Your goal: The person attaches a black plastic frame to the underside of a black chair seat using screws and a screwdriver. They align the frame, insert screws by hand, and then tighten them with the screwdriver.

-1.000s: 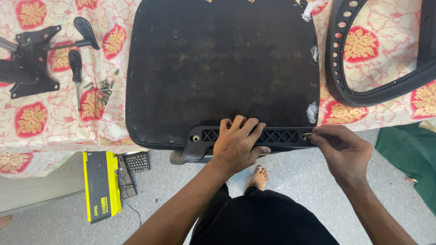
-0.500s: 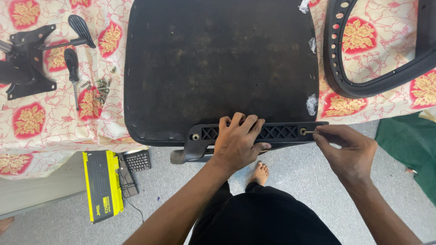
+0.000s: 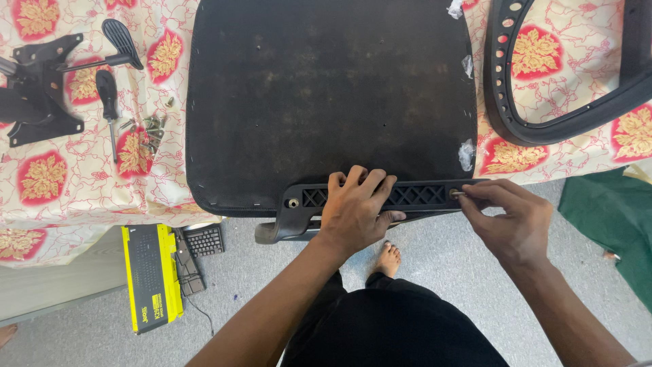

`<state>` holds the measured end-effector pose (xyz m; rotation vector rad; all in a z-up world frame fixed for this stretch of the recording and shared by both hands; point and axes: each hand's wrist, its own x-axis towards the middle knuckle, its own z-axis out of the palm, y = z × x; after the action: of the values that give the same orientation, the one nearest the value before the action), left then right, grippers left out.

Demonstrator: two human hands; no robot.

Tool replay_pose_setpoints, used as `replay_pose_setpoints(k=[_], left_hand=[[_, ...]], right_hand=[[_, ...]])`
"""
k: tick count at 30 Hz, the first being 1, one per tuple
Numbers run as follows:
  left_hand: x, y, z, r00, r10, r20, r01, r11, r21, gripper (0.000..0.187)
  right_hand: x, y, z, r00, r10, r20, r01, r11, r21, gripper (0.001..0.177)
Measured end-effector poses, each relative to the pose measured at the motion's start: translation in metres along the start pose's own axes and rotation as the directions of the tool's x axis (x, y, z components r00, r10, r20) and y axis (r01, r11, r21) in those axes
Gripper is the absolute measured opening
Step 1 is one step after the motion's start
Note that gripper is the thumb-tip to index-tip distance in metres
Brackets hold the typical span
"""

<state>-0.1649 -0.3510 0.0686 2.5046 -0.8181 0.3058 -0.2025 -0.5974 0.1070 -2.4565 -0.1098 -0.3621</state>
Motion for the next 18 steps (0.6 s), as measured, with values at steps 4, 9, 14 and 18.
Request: replay_pose_setpoints(k=[4, 9, 14, 18], left_hand=[[0.000, -0.001, -0.003, 1.000, -0.012, 0.016, 0.012, 1.000, -0.026, 0.063], [0.001, 0.000, -0.004, 0.999, -0.025, 0.035, 0.026, 0.999, -0.032, 0.064], [0.001, -0.001, -0.004, 0.999, -0.027, 0.042, 0.029, 0.999, -0.040, 0.063], [0.001, -0.001, -0.005, 1.000, -0.019, 0.019, 0.020, 0.999, -0.039, 0.063]], right_hand=[[0.008, -0.005, 0.000, 0.998, 0.012, 0.064, -0.008, 0.998, -0.065, 0.016], [0.014, -0.007, -0.003, 0.981, 0.073, 0.179, -0.048, 0.989, -0.140, 0.017], [0.014, -0.006, -0.003, 0.978, 0.087, 0.192, -0.057, 0.986, -0.155, 0.016], [0.019, -0.007, -0.002, 0.974, 0.109, 0.199, -0.076, 0.984, -0.164, 0.016]])
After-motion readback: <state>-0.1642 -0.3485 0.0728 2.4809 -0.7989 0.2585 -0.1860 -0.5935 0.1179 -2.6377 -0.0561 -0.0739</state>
